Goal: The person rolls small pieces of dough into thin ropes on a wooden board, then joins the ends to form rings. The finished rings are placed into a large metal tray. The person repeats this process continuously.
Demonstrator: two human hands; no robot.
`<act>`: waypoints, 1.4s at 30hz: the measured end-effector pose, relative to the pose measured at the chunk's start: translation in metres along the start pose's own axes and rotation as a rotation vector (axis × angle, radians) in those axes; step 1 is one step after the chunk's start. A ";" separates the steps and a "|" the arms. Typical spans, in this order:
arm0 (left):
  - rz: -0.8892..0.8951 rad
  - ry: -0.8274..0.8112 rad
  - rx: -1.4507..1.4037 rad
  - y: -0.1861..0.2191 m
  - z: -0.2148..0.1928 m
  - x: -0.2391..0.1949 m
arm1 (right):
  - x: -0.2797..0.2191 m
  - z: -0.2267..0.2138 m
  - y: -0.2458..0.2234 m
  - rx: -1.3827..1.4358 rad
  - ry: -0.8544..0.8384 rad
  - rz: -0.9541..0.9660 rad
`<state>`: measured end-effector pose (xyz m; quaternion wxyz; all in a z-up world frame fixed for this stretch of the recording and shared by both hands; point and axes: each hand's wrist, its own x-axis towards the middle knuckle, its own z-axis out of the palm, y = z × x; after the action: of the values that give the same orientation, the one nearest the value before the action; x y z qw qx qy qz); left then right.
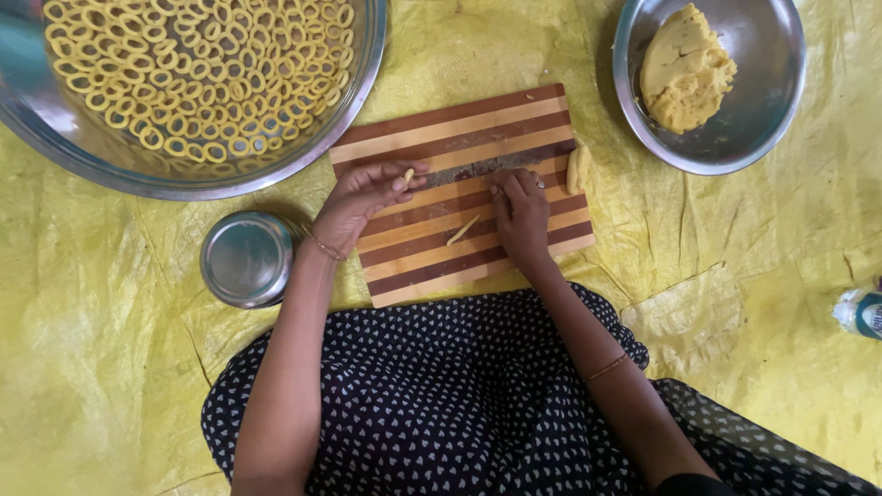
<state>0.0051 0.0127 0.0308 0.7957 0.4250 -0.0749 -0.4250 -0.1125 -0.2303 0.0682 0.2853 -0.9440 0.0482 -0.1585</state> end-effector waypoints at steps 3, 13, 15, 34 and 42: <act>0.054 0.002 0.065 -0.003 0.001 0.000 | 0.000 0.000 0.000 0.001 0.001 -0.006; 0.010 0.058 0.101 0.003 0.003 -0.002 | -0.001 0.001 0.002 0.008 -0.018 0.026; 0.027 0.059 0.092 0.003 0.004 -0.002 | -0.001 0.001 0.002 0.004 -0.022 0.028; 0.077 0.050 0.096 -0.007 -0.005 0.003 | -0.001 0.001 0.001 0.000 -0.018 0.026; 0.107 0.024 0.096 -0.005 -0.004 0.002 | 0.000 0.000 -0.001 0.009 -0.017 0.027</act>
<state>0.0051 0.0124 0.0239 0.7969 0.4632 -0.1081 -0.3725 -0.1125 -0.2293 0.0690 0.2919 -0.9433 0.0580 -0.1468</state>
